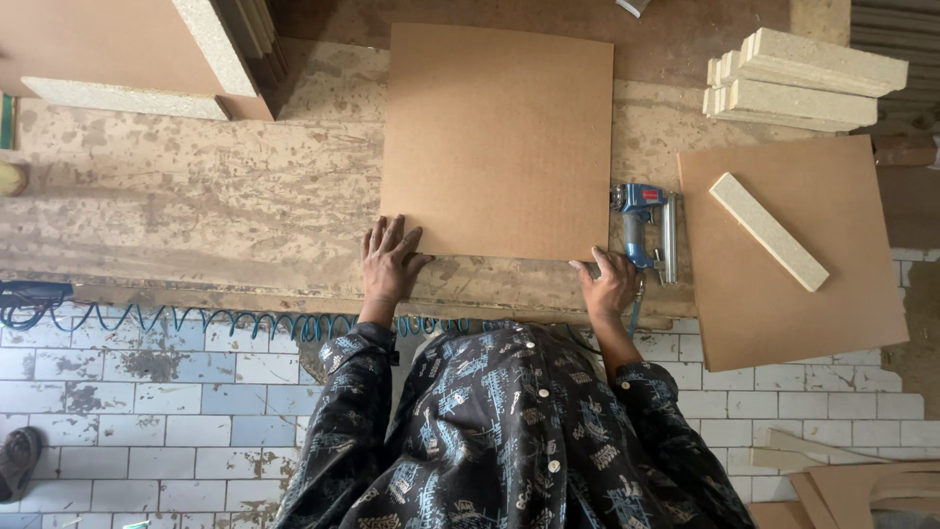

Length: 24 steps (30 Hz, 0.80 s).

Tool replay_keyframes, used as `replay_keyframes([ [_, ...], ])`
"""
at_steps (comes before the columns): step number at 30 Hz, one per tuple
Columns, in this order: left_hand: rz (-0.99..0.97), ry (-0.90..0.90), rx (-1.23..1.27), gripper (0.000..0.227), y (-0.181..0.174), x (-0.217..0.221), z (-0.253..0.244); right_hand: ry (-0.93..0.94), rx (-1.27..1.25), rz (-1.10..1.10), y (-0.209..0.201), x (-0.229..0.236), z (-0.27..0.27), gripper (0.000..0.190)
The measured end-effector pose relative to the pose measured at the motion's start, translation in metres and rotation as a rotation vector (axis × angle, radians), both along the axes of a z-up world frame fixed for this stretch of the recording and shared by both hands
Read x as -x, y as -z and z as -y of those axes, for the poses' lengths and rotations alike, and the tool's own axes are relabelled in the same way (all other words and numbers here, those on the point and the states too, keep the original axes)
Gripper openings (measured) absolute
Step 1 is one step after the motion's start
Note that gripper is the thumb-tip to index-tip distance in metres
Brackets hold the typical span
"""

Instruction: The person repeatedly places small wooden strips onto a large brown board and secures them using a pneumatic nail gun. The person handles the strips and the board one at a time, moving the board to a stack after each strip is attached.

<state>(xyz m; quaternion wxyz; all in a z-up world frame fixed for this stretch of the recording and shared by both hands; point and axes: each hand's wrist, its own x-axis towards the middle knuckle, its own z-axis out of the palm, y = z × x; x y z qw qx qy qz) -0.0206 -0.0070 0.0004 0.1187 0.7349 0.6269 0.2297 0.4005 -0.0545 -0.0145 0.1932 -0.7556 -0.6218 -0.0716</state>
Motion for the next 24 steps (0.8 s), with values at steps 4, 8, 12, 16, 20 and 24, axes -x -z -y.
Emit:
replay_keyframes([
  [4, 0.055, -0.014, 0.023, 0.052, -0.001, 0.0, -0.003, 0.022, -0.019, 0.037, 0.0, -0.001, -0.004, 0.053],
  [8, 0.073, -0.017, -0.006, 0.05, -0.003, 0.0, -0.001, 0.0, -0.038, 0.016, 0.001, -0.002, -0.004, 0.054],
  [12, 0.052, -0.025, -0.007, 0.049, -0.002, 0.001, -0.001, 0.002, -0.049, -0.004, 0.003, -0.004, -0.006, 0.052],
  [16, 0.068, -0.027, -0.03, 0.051, 0.002, 0.0, -0.002, 0.009, -0.011, 0.043, 0.004, -0.006, -0.007, 0.054],
  [20, 0.073, -0.028, -0.042, 0.052, 0.008, 0.002, -0.002, 0.003, -0.024, 0.037, 0.005, -0.005, -0.006, 0.053],
  [24, 0.056, -0.103, -0.04, 0.065, 0.01, 0.0, -0.003, -0.016, -0.037, 0.026, 0.003, -0.006, -0.006, 0.053],
])
